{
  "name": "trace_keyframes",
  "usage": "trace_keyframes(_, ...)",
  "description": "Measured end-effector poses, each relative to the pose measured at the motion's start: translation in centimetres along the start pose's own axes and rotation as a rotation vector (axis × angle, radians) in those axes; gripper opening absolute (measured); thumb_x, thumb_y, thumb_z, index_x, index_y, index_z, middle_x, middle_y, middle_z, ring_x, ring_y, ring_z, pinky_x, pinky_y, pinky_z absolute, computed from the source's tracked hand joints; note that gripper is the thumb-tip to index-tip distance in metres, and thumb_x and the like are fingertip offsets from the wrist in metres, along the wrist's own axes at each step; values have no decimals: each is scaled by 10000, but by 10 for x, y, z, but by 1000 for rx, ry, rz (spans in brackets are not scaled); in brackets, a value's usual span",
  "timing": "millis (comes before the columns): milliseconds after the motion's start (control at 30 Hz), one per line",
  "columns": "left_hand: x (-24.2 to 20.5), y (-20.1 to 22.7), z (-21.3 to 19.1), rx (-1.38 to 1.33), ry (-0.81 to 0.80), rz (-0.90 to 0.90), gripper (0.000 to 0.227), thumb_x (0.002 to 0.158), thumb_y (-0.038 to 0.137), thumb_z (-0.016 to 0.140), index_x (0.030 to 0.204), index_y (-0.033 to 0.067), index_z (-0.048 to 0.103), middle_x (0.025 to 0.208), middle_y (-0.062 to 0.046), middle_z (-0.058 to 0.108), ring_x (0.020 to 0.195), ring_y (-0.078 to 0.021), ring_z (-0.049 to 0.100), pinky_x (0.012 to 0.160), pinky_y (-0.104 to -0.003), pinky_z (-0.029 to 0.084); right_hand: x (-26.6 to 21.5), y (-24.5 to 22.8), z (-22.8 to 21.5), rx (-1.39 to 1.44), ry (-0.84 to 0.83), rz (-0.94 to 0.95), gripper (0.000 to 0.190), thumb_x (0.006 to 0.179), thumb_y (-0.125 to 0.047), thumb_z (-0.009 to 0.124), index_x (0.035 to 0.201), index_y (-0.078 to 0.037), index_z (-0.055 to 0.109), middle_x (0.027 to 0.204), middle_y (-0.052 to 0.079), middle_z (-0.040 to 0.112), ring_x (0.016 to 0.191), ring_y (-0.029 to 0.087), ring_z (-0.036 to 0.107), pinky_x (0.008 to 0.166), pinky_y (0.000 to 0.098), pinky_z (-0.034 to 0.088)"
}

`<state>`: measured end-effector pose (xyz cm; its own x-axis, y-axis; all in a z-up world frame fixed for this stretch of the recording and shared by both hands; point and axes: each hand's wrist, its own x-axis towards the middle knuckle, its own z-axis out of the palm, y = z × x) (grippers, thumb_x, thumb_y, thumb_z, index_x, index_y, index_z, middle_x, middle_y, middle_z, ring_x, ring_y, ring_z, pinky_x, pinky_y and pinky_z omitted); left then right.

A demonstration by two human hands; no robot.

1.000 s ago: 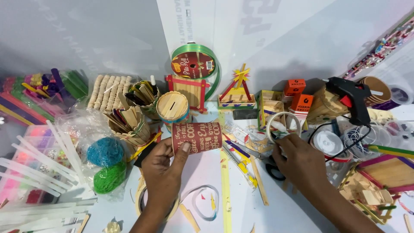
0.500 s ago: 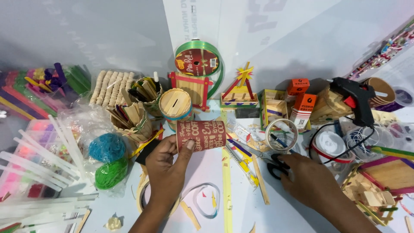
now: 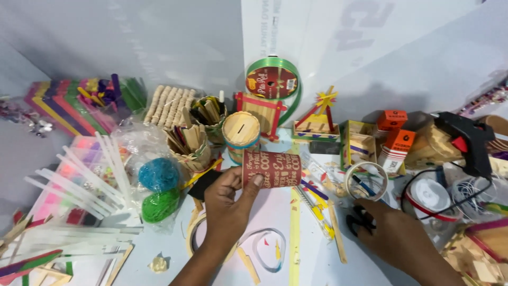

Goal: Applying and securing a decorative ribbon around a small cylindrical container using glue.

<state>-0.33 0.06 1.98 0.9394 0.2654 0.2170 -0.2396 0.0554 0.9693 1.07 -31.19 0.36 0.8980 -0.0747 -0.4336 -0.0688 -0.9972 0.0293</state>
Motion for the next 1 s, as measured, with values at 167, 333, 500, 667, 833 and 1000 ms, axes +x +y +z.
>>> trace_keyframes(167, 0, -3, -1, -52, 11, 20, 91, 937, 117, 717, 994, 47, 725, 920, -21, 775, 829, -75, 662, 773, -242, 531, -17, -9, -28, 281, -24, 117, 591, 848, -310, 787, 1402, -415, 610, 974, -16, 841, 868, 184, 737, 787, 330, 579)
trace_keyframes(333, -1, -6, -1, -61, 50, -50, 89, 919, 109, 730, 980, 48, 708, 826, -16, 740, 748, -65, 619, 686, -227, 505, -29, -12, -38, 799, 13, 243, 518, 915, 16, 781, 1395, -163, 702, 942, 187, 774, 775, 290, 683, 756, 414, 548)
trace_keyframes(500, -1, -12, 1, -111, 59, -72, 97, 928, 115, 725, 996, 49, 703, 883, -33, 778, 778, -62, 640, 718, -224, 530, -42, -16, -26, 1286, -22, 235, 496, 915, 293, 634, 1302, 16, 773, 915, 367, 782, 846, 427, 731, 780, 489, 574)
trace_keyframes(667, -3, -9, 4, -100, 54, -86, 116, 916, 122, 732, 1004, 50, 708, 889, -42, 778, 796, -85, 669, 718, -251, 558, -37, -15, 37, 1385, -153, -192, 493, 759, 46, 859, 1251, 21, 847, 703, 175, 718, 655, 235, 615, 624, 283, 370)
trace_keyframes(833, -6, -7, 5, -20, 57, -95, 100, 923, 168, 747, 948, 78, 711, 755, 13, 677, 682, -59, 542, 627, -228, 446, -53, -53, 16, 1426, -324, -86, 413, 841, 0, 813, 1245, 35, 891, 604, 190, 684, 591, 236, 473, 614, 342, 296)
trace_keyframes(1000, -7, -7, 5, -22, 63, -88, 125, 907, 169, 752, 983, 78, 711, 830, -2, 742, 743, -69, 623, 671, -233, 500, -49, -54, 22, 1456, -372, -3, 429, 871, 31, 780, 1289, 48, 874, 630, 238, 671, 613, 283, 461, 658, 365, 300)
